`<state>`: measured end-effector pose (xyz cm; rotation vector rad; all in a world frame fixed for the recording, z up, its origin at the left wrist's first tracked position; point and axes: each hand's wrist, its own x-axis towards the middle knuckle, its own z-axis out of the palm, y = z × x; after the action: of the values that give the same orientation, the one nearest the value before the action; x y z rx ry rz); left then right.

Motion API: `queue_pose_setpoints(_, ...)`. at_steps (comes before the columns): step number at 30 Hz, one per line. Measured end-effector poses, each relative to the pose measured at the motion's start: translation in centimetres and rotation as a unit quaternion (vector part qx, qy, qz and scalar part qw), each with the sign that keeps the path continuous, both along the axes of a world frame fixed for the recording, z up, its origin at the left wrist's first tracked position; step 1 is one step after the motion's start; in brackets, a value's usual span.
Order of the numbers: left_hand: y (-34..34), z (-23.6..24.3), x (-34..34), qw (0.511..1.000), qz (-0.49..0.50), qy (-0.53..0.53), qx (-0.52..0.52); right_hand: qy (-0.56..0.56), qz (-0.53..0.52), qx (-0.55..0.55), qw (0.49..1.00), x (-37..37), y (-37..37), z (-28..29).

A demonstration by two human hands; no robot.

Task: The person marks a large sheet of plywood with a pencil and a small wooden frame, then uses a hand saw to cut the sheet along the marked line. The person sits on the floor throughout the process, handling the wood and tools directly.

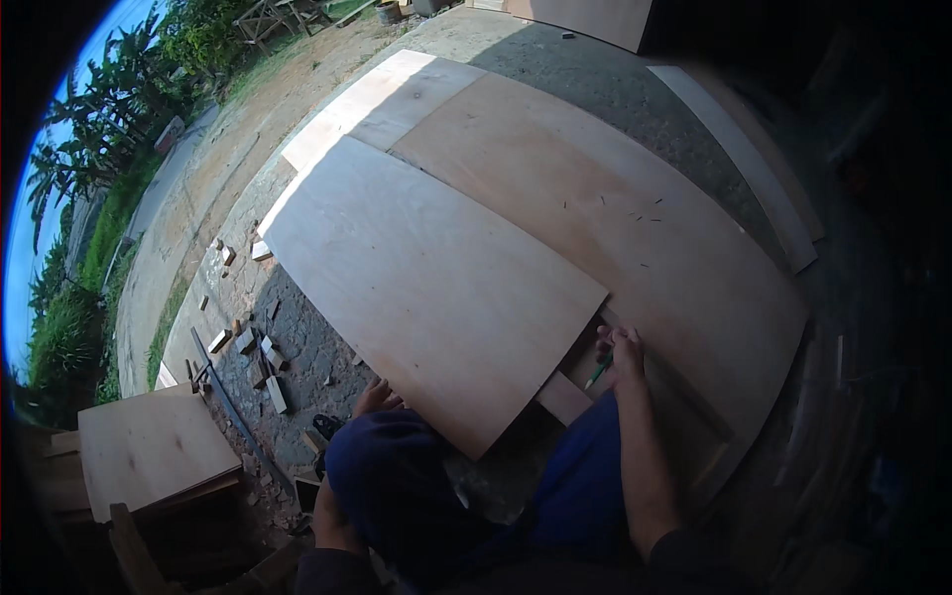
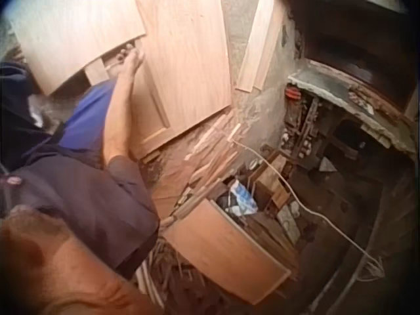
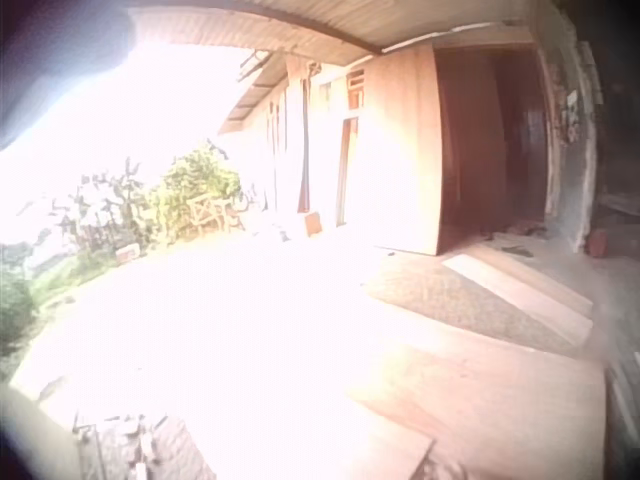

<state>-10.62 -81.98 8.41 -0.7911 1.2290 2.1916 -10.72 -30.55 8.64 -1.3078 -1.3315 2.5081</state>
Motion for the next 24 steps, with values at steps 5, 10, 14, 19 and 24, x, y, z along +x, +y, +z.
queue_pose_setpoints(5, -0.4, -0.9, 0.3, 0.997, -0.075, -0.027, -0.006, 0.017, -0.233, 0.06, 0.971, -0.5, 9.7, -0.9)
queue_pose_setpoints(10, -0.5, -0.6, 0.2, 0.995, -0.097, -0.009, -0.001, -0.056, -0.372, 0.16, 0.912, 1.5, 15.4, -4.1)
queue_pose_setpoints(14, -0.6, 0.0, 1.4, 0.995, -0.084, -0.028, -0.035, -0.14, -0.313, 0.25, 0.906, 5.0, 16.3, -6.5)
queue_pose_setpoints(19, -1.1, 0.6, 4.0, 0.992, -0.064, -0.058, -0.093, -0.054, -0.158, 0.267, 0.949, 12.2, 16.8, -4.4)
queue_pose_setpoints(24, -0.5, 0.3, 4.1, 0.977, -0.081, -0.1, -0.167, -0.004, -0.008, 0.382, 0.924, 25.5, 16.2, -0.6)
